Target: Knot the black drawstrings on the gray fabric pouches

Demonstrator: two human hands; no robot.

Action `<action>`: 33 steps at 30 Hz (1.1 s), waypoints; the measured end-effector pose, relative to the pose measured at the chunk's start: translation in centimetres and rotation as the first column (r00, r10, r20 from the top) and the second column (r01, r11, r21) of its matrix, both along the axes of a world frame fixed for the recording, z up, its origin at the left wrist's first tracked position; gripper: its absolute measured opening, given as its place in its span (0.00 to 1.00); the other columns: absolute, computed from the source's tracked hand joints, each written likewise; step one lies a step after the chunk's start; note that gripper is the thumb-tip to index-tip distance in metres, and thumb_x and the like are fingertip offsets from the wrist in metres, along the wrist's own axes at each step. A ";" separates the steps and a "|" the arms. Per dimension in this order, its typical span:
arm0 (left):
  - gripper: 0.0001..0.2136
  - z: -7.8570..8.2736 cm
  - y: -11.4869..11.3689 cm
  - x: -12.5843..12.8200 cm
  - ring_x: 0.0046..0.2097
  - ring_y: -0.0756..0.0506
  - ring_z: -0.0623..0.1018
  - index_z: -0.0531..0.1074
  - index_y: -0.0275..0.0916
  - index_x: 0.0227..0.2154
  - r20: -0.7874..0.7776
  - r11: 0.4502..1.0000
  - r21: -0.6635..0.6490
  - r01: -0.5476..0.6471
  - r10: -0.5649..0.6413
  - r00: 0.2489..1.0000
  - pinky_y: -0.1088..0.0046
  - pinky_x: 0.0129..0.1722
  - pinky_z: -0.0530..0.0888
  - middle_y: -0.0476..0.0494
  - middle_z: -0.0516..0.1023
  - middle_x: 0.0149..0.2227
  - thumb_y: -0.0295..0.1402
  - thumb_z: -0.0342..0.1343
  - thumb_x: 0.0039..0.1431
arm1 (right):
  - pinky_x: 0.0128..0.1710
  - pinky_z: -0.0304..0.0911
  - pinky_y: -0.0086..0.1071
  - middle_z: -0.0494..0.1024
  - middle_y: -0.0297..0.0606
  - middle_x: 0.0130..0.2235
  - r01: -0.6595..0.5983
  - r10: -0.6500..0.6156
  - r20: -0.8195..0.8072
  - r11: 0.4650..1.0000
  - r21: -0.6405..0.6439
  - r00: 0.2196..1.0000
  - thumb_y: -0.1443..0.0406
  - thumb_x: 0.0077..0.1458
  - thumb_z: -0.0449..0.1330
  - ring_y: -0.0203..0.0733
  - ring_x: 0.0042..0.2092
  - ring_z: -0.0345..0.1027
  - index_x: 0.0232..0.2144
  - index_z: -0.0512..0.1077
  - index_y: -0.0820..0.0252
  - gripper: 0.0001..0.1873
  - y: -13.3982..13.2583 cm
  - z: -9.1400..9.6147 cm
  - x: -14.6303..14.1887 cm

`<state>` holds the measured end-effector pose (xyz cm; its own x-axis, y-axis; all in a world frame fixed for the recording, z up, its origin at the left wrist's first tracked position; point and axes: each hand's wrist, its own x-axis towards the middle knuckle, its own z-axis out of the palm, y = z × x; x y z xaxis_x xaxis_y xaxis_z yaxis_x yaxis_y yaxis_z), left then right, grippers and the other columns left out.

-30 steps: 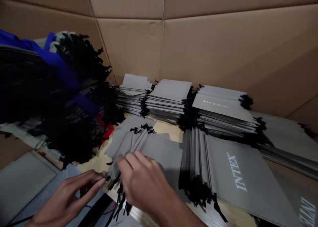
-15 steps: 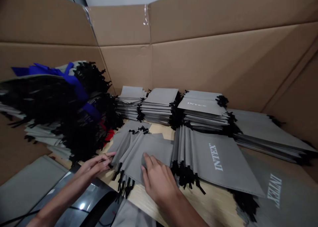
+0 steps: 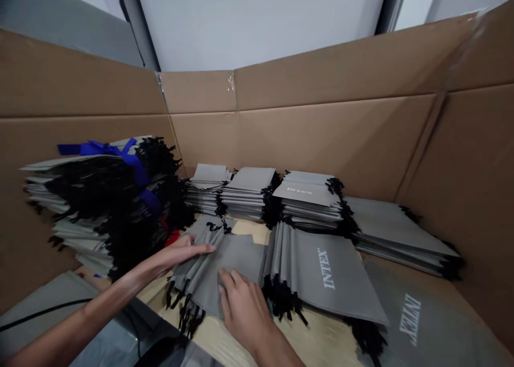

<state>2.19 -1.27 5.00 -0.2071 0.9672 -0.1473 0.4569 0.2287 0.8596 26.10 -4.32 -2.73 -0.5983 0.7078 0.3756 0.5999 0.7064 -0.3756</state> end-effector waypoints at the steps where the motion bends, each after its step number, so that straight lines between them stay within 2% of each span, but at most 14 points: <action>1: 0.20 -0.1 0.4 0.5 0.40 0.36 0.86 0.80 0.37 0.37 -0.012 1.000 0.012 0.013 -0.013 1.000 0.62 0.39 0.81 0.44 0.86 0.35 0.49 0.75 0.55 | 0.43 0.77 0.35 0.84 0.44 0.49 -0.006 0.005 0.004 1.000 0.009 1.000 0.69 0.72 0.55 0.49 0.44 0.85 0.67 0.73 0.59 0.24 0.0 0.0 0.0; 3: 0.17 -0.2 0.9 1.4 0.41 0.39 0.86 0.80 0.37 0.40 -0.033 0.999 0.049 0.016 -0.015 0.999 0.60 0.44 0.82 0.45 0.87 0.38 0.44 0.74 0.58 | 0.43 0.77 0.33 0.84 0.44 0.49 -0.018 0.017 0.020 1.000 0.025 1.000 0.70 0.72 0.57 0.48 0.44 0.85 0.67 0.73 0.57 0.24 -0.1 0.1 0.0; 6: 0.24 0.6 0.6 2.4 0.48 0.34 0.87 0.78 0.38 0.42 -0.055 0.988 0.154 0.004 0.005 0.998 0.60 0.50 0.82 0.44 0.88 0.40 0.42 0.79 0.45 | 0.45 0.77 0.32 0.83 0.46 0.52 0.013 -0.012 -0.013 0.998 0.069 1.000 0.69 0.71 0.59 0.49 0.48 0.84 0.68 0.70 0.57 0.26 -0.4 0.4 0.1; 8: 0.29 2.0 -0.6 2.2 0.53 0.30 0.86 0.77 0.40 0.45 -0.062 0.971 0.240 0.004 0.012 0.998 0.59 0.54 0.82 0.41 0.88 0.44 0.43 0.80 0.39 | 0.48 0.79 0.36 0.80 0.50 0.55 0.061 -0.048 -0.086 0.987 0.150 0.995 0.67 0.71 0.61 0.52 0.52 0.82 0.73 0.63 0.59 0.31 -0.4 0.9 0.3; 11: 0.32 4.4 -3.1 0.7 0.60 0.30 0.83 0.75 0.41 0.51 -0.065 0.931 0.364 -0.008 0.034 0.997 0.56 0.60 0.81 0.36 0.86 0.55 0.51 0.75 0.47 | 0.55 0.79 0.48 0.75 0.57 0.62 0.191 -0.118 -0.259 0.941 0.279 0.959 0.61 0.72 0.63 0.60 0.60 0.76 0.80 0.47 0.60 0.44 0.1 2.5 0.4; 14: 0.35 5.2 -5.6 -1.4 0.61 0.28 0.84 0.75 0.42 0.56 -0.026 0.899 0.436 -0.051 0.069 0.997 0.54 0.59 0.83 0.34 0.86 0.59 0.54 0.76 0.49 | 0.66 0.70 0.60 0.64 0.64 0.72 0.349 -0.242 -0.511 0.929 0.125 0.825 0.55 0.66 0.70 0.67 0.72 0.62 0.81 0.38 0.61 0.58 0.9 4.2 0.4; 16: 0.34 4.5 -6.7 -2.6 0.58 0.26 0.86 0.76 0.41 0.53 0.001 0.887 0.457 -0.072 0.081 0.997 0.52 0.56 0.86 0.33 0.88 0.55 0.57 0.76 0.49 | 0.69 0.66 0.59 0.62 0.63 0.74 0.272 -0.284 -0.642 0.955 -0.121 0.712 0.53 0.61 0.74 0.66 0.75 0.59 0.80 0.44 0.61 0.60 1.6 5.0 0.3; 18: 0.34 3.2 -7.2 -3.4 0.55 0.26 0.88 0.77 0.41 0.49 0.035 0.878 0.467 -0.109 0.105 0.994 0.53 0.53 0.88 0.34 0.90 0.52 0.58 0.77 0.47 | 0.67 0.70 0.54 0.71 0.57 0.70 -0.030 -0.239 -0.743 0.944 -0.329 0.625 0.51 0.59 0.75 0.61 0.70 0.68 0.76 0.57 0.59 0.52 2.2 5.3 0.2; 20: 0.34 2.0 -7.2 -3.9 0.52 0.26 0.89 0.78 0.41 0.46 0.070 0.862 0.482 -0.155 0.139 0.988 0.54 0.52 0.89 0.35 0.92 0.49 0.59 0.78 0.44 | 0.62 0.74 0.50 0.81 0.50 0.62 -0.356 -0.187 -0.822 0.834 -0.423 0.538 0.48 0.58 0.75 0.58 0.62 0.78 0.66 0.71 0.57 0.41 2.6 5.4 0.2; 22: 0.34 1.0 -7.0 -4.1 0.50 0.25 0.90 0.79 0.41 0.43 0.096 0.853 0.489 -0.183 0.156 0.983 0.54 0.50 0.89 0.36 0.92 0.46 0.61 0.78 0.42 | 0.60 0.76 0.51 0.85 0.49 0.57 -0.499 -0.215 -0.856 0.736 -0.459 0.470 0.45 0.54 0.77 0.59 0.57 0.81 0.56 0.79 0.60 0.36 2.7 5.2 0.4; 24: 0.34 0.1 -6.7 -3.9 0.48 0.26 0.90 0.79 0.41 0.42 0.130 0.842 0.496 -0.213 0.171 0.977 0.54 0.48 0.90 0.36 0.93 0.44 0.62 0.78 0.41 | 0.58 0.76 0.53 0.87 0.51 0.53 -0.490 -0.290 -0.854 0.720 -0.492 0.431 0.44 0.48 0.80 0.61 0.55 0.82 0.51 0.81 0.62 0.37 2.5 4.8 0.5; 26: 0.36 -1.1 -6.6 -3.1 0.48 0.26 0.90 0.80 0.40 0.43 0.181 0.831 0.500 -0.245 0.176 0.968 0.55 0.47 0.90 0.35 0.92 0.45 0.64 0.77 0.40 | 0.58 0.77 0.53 0.88 0.51 0.51 -0.436 -0.358 -0.849 0.741 -0.511 0.387 0.43 0.44 0.81 0.62 0.54 0.83 0.49 0.81 0.63 0.39 2.0 3.9 0.2; 29: 0.40 -3.5 -6.7 -1.0 0.51 0.24 0.89 0.82 0.37 0.46 0.235 0.832 0.471 -0.294 0.203 0.950 0.54 0.51 0.89 0.31 0.91 0.48 0.65 0.77 0.39 | 0.58 0.77 0.52 0.87 0.52 0.51 -0.343 -0.430 -0.845 0.779 -0.525 0.317 0.43 0.44 0.81 0.62 0.54 0.82 0.50 0.80 0.62 0.40 1.0 1.9 -1.1; 33: 0.35 -5.7 -7.0 1.1 0.49 0.24 0.90 0.83 0.38 0.40 0.258 0.836 0.444 -0.323 0.226 0.939 0.49 0.53 0.88 0.33 0.92 0.44 0.62 0.78 0.38 | 0.57 0.78 0.49 0.86 0.51 0.54 -0.281 -0.488 -0.830 0.784 -0.553 0.271 0.48 0.45 0.82 0.61 0.55 0.82 0.56 0.76 0.60 0.42 0.0 -0.1 -2.8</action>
<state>3.30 -8.26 -0.73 -0.4897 0.8354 0.2498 0.2565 -0.1358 0.9570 23.26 -4.29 -2.81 -0.0153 0.9910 0.1332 -0.3820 0.1174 -0.9167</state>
